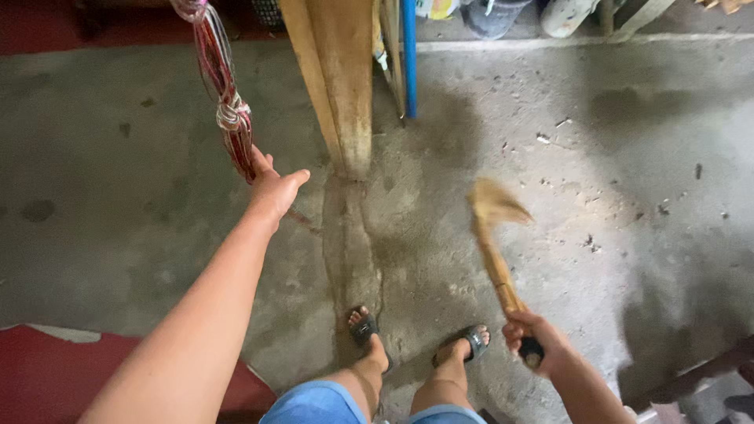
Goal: The person sweeps a concrete floor with a traditional broom, gathering debris into a pile and moving it toward a doorway. They also sweep around a wooden bench and near a trash bin.
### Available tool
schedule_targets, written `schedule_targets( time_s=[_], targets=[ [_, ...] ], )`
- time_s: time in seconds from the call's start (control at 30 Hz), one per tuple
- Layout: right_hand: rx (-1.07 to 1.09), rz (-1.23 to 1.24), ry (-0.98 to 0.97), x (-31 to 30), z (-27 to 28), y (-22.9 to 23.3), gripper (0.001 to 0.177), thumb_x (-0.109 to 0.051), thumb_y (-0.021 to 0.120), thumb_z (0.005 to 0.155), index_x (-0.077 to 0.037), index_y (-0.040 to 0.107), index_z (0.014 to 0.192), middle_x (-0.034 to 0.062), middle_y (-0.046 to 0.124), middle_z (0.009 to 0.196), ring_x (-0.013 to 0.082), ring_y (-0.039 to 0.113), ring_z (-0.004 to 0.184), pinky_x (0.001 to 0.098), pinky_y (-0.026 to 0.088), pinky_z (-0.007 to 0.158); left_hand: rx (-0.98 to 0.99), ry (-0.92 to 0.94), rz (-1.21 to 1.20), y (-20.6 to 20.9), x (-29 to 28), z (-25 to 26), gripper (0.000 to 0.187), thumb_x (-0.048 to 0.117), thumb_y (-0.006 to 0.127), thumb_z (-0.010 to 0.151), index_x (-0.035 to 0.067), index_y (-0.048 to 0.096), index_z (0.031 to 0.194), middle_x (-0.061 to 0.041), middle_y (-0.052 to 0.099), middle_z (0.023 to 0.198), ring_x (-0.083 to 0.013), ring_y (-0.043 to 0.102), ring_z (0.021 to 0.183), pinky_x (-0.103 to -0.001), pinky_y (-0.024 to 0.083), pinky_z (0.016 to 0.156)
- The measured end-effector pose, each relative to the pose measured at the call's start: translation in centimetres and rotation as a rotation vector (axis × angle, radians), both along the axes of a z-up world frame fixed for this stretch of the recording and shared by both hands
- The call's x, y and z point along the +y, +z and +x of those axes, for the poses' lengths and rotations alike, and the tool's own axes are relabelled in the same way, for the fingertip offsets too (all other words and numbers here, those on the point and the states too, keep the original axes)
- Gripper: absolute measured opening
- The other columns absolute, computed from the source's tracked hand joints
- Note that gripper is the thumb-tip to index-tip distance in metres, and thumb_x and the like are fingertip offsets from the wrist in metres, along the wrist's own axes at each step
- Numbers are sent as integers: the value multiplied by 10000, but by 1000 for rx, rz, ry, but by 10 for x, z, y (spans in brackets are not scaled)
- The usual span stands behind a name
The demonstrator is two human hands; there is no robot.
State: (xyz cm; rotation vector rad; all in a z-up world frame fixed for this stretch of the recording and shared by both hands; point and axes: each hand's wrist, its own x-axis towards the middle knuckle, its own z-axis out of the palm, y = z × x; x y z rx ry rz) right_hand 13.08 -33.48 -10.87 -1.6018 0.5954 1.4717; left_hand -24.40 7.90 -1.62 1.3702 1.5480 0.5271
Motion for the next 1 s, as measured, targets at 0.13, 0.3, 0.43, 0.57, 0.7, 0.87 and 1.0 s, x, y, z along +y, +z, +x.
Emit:
schedule_targets(
  time_s=[0.13, 0.3, 0.43, 0.57, 0.7, 0.87, 1.0],
  targets=[
    [352, 91, 106, 16, -31, 25, 172, -236, 616, 954, -136, 509, 864, -39, 458, 574, 53, 443, 429, 209, 398, 346, -56, -4, 113, -4, -4, 17, 1213, 227, 776, 790, 124, -134, 1586, -159, 11, 1714, -268, 176, 1562, -379, 204, 1232],
    [521, -37, 295, 69, -108, -22, 266, -259, 632, 981, -85, 512, 821, -16, 464, 575, 83, 458, 441, 207, 420, 360, 50, -56, 3, -6, -15, 20, 1193, 294, 760, 815, 141, -108, 1620, -152, 132, 1712, -278, 159, 1580, -390, 194, 1252],
    [681, 13, 104, 73, -102, -76, 241, -211, 598, 976, -115, 471, 796, -45, 439, 569, 72, 448, 445, 216, 422, 377, 68, -81, 13, -1, -30, 23, 1197, 297, 766, 810, 141, -98, 1624, -173, 156, 1701, -288, 174, 1577, -387, 192, 1263],
    [286, 65, 39, 47, 3, -107, 129, -115, 601, 957, -11, 558, 894, 1, 504, 623, 84, 461, 454, 218, 424, 386, 120, -111, -35, 7, -48, 27, 1226, 269, 757, 806, 181, -170, 1604, -118, 102, 1717, -281, 163, 1575, -395, 219, 1244],
    [157, 82, -124, 28, 118, -107, 167, -168, 572, 946, -45, 471, 894, 6, 484, 657, 71, 459, 476, 224, 435, 404, -17, -110, 4, 16, -72, 49, 1255, 210, 753, 788, 198, -211, 1591, -141, 7, 1716, -257, 173, 1580, -389, 260, 1225],
    [266, 234, -222, -6, 165, -62, 205, -186, 620, 921, -136, 460, 802, -45, 482, 616, 37, 488, 471, 196, 472, 405, -77, -117, -40, 26, -93, 104, 1258, 195, 749, 806, 217, -240, 1582, -142, -13, 1717, -252, 159, 1578, -408, 255, 1223],
    [422, 183, -170, -42, 121, -13, 210, -208, 631, 923, -87, 503, 807, -5, 525, 632, 29, 498, 464, 167, 460, 377, -154, -115, -17, 32, -109, 156, 1265, 178, 745, 788, 234, -240, 1580, -151, 42, 1717, -255, 172, 1571, -415, 277, 1209]
  ],
)
